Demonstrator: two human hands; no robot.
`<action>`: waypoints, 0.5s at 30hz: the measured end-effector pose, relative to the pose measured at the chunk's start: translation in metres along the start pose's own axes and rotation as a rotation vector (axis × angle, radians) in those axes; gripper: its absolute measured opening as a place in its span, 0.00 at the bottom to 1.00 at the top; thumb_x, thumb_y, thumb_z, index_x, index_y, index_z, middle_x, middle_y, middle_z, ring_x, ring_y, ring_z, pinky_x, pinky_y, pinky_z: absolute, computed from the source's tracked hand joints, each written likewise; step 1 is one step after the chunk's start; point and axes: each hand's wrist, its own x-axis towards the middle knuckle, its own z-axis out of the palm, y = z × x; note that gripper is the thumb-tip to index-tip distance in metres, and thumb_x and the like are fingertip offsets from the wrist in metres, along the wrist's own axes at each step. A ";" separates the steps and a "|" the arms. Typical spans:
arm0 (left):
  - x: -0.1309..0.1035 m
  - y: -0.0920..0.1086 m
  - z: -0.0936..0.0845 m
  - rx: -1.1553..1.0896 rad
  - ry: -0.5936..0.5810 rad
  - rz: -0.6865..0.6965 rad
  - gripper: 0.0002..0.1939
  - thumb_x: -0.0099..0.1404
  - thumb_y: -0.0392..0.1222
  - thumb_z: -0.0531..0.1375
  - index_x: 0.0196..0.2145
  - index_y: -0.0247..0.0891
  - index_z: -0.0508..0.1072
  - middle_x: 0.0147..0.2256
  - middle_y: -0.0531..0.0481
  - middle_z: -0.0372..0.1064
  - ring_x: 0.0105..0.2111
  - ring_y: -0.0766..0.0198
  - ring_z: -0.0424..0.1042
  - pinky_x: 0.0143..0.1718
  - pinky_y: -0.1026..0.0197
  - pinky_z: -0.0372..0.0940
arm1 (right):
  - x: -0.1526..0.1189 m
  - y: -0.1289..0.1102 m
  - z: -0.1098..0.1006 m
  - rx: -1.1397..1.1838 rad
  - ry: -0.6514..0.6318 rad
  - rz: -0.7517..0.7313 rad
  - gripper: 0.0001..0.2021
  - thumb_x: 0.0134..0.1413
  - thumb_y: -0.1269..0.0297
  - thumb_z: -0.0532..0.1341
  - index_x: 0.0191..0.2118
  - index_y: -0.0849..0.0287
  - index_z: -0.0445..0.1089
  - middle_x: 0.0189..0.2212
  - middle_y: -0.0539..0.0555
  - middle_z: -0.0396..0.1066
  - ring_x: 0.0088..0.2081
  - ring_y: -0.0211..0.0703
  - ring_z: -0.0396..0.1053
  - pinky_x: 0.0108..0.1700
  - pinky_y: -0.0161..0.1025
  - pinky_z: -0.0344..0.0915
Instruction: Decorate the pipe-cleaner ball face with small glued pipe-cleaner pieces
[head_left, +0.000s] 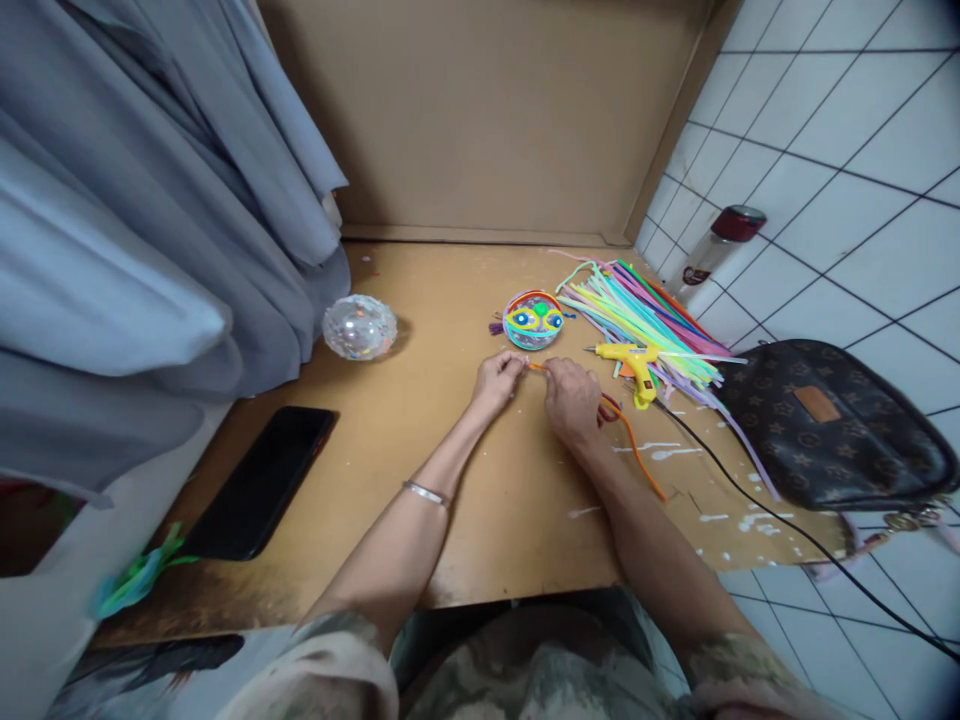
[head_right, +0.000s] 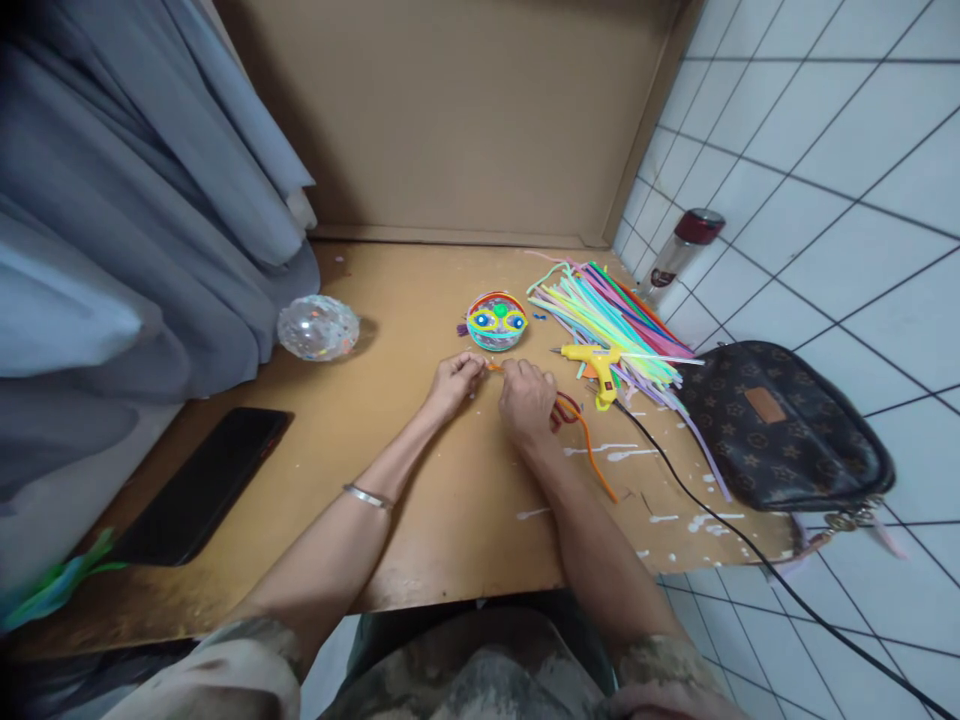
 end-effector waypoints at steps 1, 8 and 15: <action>0.000 0.000 -0.002 0.041 -0.021 0.037 0.10 0.61 0.47 0.60 0.27 0.38 0.72 0.21 0.57 0.61 0.22 0.69 0.56 0.24 0.65 0.53 | 0.000 0.000 0.000 0.003 -0.006 -0.003 0.17 0.73 0.69 0.49 0.50 0.60 0.76 0.44 0.60 0.79 0.45 0.49 0.71 0.41 0.42 0.50; 0.002 -0.002 -0.011 0.237 -0.142 0.142 0.12 0.63 0.48 0.61 0.30 0.37 0.74 0.23 0.56 0.62 0.26 0.67 0.58 0.29 0.64 0.54 | 0.002 0.005 0.007 0.013 0.042 -0.030 0.16 0.72 0.69 0.50 0.47 0.59 0.76 0.43 0.60 0.78 0.43 0.49 0.67 0.41 0.42 0.47; 0.000 0.001 -0.014 0.298 -0.234 0.091 0.15 0.60 0.53 0.63 0.30 0.36 0.74 0.23 0.56 0.60 0.25 0.68 0.55 0.29 0.62 0.51 | 0.004 0.012 0.010 0.009 0.080 -0.085 0.13 0.72 0.67 0.53 0.45 0.58 0.76 0.40 0.59 0.77 0.41 0.49 0.66 0.41 0.42 0.45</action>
